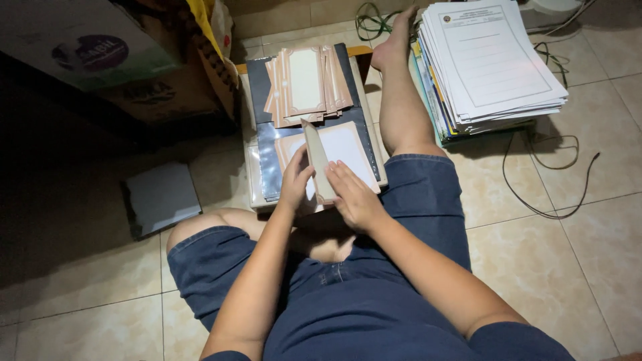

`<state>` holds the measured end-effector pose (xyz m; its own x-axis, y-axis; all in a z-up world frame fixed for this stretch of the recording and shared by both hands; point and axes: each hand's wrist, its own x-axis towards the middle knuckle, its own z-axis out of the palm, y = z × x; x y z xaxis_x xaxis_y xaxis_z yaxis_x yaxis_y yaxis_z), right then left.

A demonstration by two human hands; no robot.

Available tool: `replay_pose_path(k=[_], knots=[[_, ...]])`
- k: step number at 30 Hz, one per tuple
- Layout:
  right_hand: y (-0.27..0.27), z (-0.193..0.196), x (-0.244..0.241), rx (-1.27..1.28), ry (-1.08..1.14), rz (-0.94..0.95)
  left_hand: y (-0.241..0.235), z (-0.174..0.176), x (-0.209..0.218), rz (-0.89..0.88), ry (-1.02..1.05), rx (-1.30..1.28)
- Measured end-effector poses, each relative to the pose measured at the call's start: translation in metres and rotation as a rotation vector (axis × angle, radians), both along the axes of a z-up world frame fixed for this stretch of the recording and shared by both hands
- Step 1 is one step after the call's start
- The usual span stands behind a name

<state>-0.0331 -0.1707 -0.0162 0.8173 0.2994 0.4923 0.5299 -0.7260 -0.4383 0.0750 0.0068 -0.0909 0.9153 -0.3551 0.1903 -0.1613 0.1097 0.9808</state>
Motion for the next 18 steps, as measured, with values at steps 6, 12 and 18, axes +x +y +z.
replay_pose_path(k=[6, 12, 18], knots=[[0.0, 0.011, 0.0, -0.31, 0.217, -0.096, 0.0, 0.043, -0.016, 0.274, -0.098, -0.054], [-0.006, -0.001, -0.004, -0.354, 0.188, -0.061, -0.017, 0.037, -0.017, 0.235, -0.521, 1.051], [-0.001, 0.003, -0.004, -0.386, 0.243, -0.067, -0.023, 0.041, -0.005, 0.079, -0.517, 1.293]])
